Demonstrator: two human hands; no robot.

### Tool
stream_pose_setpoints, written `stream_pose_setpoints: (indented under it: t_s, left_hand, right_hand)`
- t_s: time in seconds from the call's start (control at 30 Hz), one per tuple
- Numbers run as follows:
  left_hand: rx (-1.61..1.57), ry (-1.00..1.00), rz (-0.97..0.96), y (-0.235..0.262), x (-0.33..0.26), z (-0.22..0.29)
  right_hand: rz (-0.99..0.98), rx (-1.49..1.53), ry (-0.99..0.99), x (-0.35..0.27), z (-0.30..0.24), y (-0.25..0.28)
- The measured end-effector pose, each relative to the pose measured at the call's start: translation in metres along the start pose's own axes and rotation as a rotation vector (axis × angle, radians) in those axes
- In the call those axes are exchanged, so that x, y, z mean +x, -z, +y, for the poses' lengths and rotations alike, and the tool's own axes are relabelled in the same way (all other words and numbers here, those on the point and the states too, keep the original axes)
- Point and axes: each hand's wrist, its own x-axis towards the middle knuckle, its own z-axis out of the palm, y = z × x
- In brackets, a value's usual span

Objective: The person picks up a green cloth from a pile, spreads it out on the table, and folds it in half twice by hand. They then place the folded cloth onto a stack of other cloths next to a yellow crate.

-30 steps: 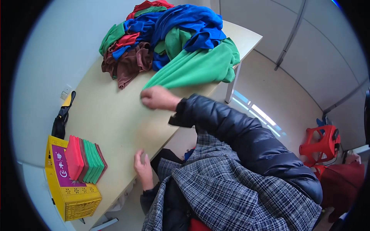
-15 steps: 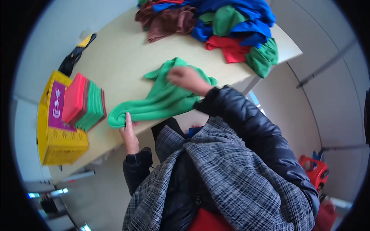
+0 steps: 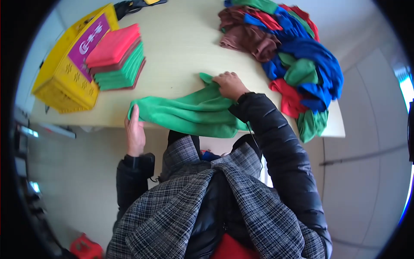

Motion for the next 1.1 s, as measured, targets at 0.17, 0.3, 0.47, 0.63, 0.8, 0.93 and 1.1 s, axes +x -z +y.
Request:
stream_pose_setpoints:
  t_s: [0.17,0.3,0.47,0.63,0.8,0.93,1.1]
  left_hand:
    - [0.236,-0.093,0.015,0.011,0.026,0.042]
    - [0.502,-0.366,0.079,-0.014,0.049,0.087]
    - [0.557,-0.571,-0.080,-0.041,0.090,0.129]
    - [0.735,-0.875,-0.081,-0.079,0.110,0.171]
    - [0.781,-0.964,-0.096,-0.104,0.108,0.198]
    - [0.826,-0.916,-0.135,-0.087,0.106,0.186]
    - [0.879,-0.791,-0.260,-0.024,0.103,0.150]
  right_hand:
    - [-0.051,-0.071,0.022,-0.006,0.020,0.026]
    - [0.097,0.401,-0.325,-0.024,0.044,0.060]
    - [0.445,0.116,-0.210,-0.027,0.058,0.150]
    - [0.620,-0.121,-0.214,-0.031,0.047,0.231]
    - [0.692,-0.191,-0.257,-0.041,0.046,0.262]
    - [0.629,0.186,-0.319,-0.066,0.047,0.241]
    - [0.396,0.768,-0.220,-0.092,0.012,0.199]
